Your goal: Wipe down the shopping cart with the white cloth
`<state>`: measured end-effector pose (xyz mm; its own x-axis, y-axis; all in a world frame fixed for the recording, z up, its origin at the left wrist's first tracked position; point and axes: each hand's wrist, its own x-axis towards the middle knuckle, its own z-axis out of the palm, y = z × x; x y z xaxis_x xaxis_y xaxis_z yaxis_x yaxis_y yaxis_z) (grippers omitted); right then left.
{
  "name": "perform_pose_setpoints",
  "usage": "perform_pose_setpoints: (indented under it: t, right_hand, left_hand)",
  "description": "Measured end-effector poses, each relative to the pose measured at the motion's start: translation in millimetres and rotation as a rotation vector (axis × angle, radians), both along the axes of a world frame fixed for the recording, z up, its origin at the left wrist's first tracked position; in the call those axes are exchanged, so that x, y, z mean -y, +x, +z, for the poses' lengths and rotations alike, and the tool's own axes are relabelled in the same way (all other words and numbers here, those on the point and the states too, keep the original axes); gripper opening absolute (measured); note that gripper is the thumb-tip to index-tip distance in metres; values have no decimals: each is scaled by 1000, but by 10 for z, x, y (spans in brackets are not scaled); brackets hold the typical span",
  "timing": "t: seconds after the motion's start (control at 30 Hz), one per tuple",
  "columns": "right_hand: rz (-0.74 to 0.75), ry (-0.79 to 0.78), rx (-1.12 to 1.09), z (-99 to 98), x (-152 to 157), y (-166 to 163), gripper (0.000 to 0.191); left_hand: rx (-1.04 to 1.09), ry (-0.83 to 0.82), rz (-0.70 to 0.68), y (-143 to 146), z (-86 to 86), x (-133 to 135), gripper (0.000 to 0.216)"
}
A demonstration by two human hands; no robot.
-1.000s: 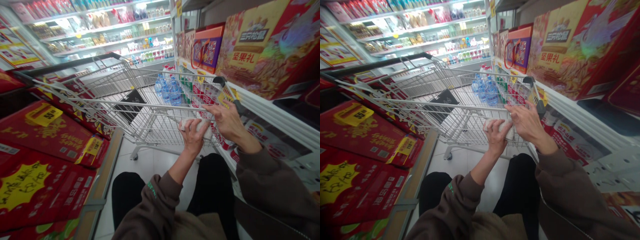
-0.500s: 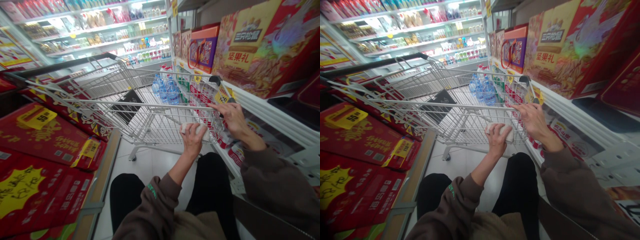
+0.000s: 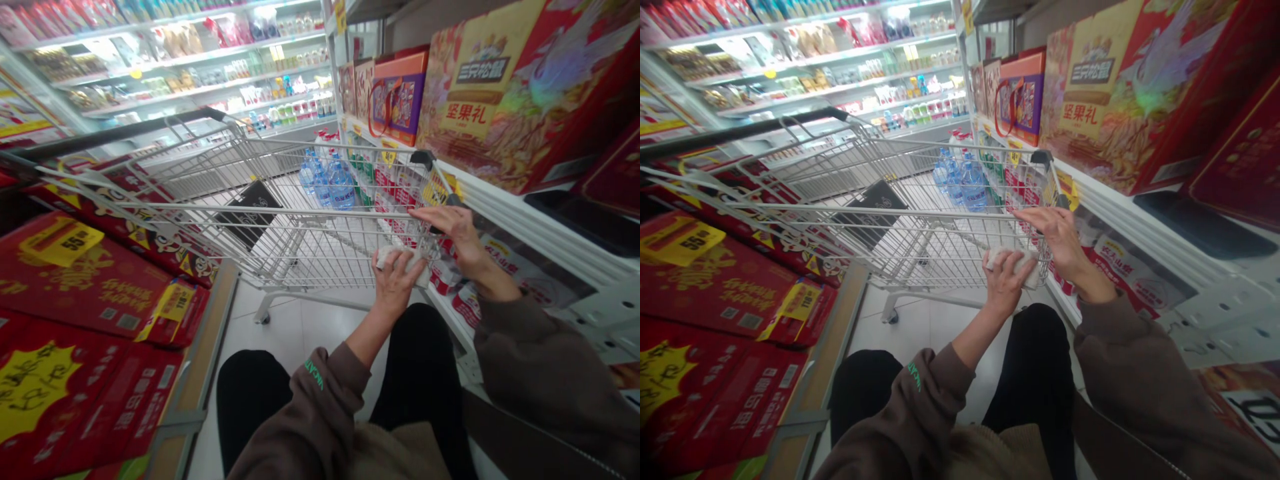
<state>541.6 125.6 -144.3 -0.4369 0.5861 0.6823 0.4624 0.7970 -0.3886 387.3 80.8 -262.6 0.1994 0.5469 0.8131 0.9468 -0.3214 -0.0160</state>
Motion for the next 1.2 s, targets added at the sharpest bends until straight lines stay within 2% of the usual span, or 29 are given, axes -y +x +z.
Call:
perform_pose_setpoints:
  t: [0.07, 0.13, 0.23, 0.33, 0.4, 0.5, 0.6, 0.67, 0.77, 0.87, 0.93, 1.07, 1.2]
  right_hand:
    - [-11, 7, 5, 0, 1, -3, 80]
    - [-14, 11, 9, -3, 0, -1, 79]
    - [-6, 16, 19, -10, 2, -2, 79]
    - [-4, 15, 27, -16, 13, -13, 78]
    - [-3, 16, 26, -17, 23, -21, 77]
    - [-5, 19, 24, -13, 38, -34, 77]
    - [-27, 24, 25, -8, 48, -46, 78]
    - [-37, 28, 26, -9, 47, -51, 78]
    - [-43, 33, 25, -20, 34, -54, 78]
    - [-37, 43, 27, -31, 22, -54, 77]
    - [-30, 50, 24, -31, 22, -56, 76]
    - [-41, 70, 5, -41, 40, -76, 73]
    - [-99, 101, 23, -112, 71, -114, 72]
  left_hand:
    - [17, -13, 4, -4, -59, 34, 28]
    - [25, -38, -1, 2, -36, 73, 32]
    - [76, -52, 1, 47, 114, 110, 35]
    - [125, 1, -19, 127, 279, 83, 35]
    - [114, 44, -51, 178, 317, 33, 36]
    - [77, 43, -74, 209, 214, -23, 32]
    - [35, -43, -69, 190, 33, 6, 29]
    - [17, -121, -60, 182, -24, 53, 32]
    - [21, -178, -51, 231, 42, 92, 39]
    - [53, -153, -41, 337, 155, 63, 42]
    - [48, -117, -42, 390, 160, 29, 39]
    - [-63, -93, -94, 367, -28, 0, 31]
    - [-117, -91, -107, 216, -252, 20, 30]
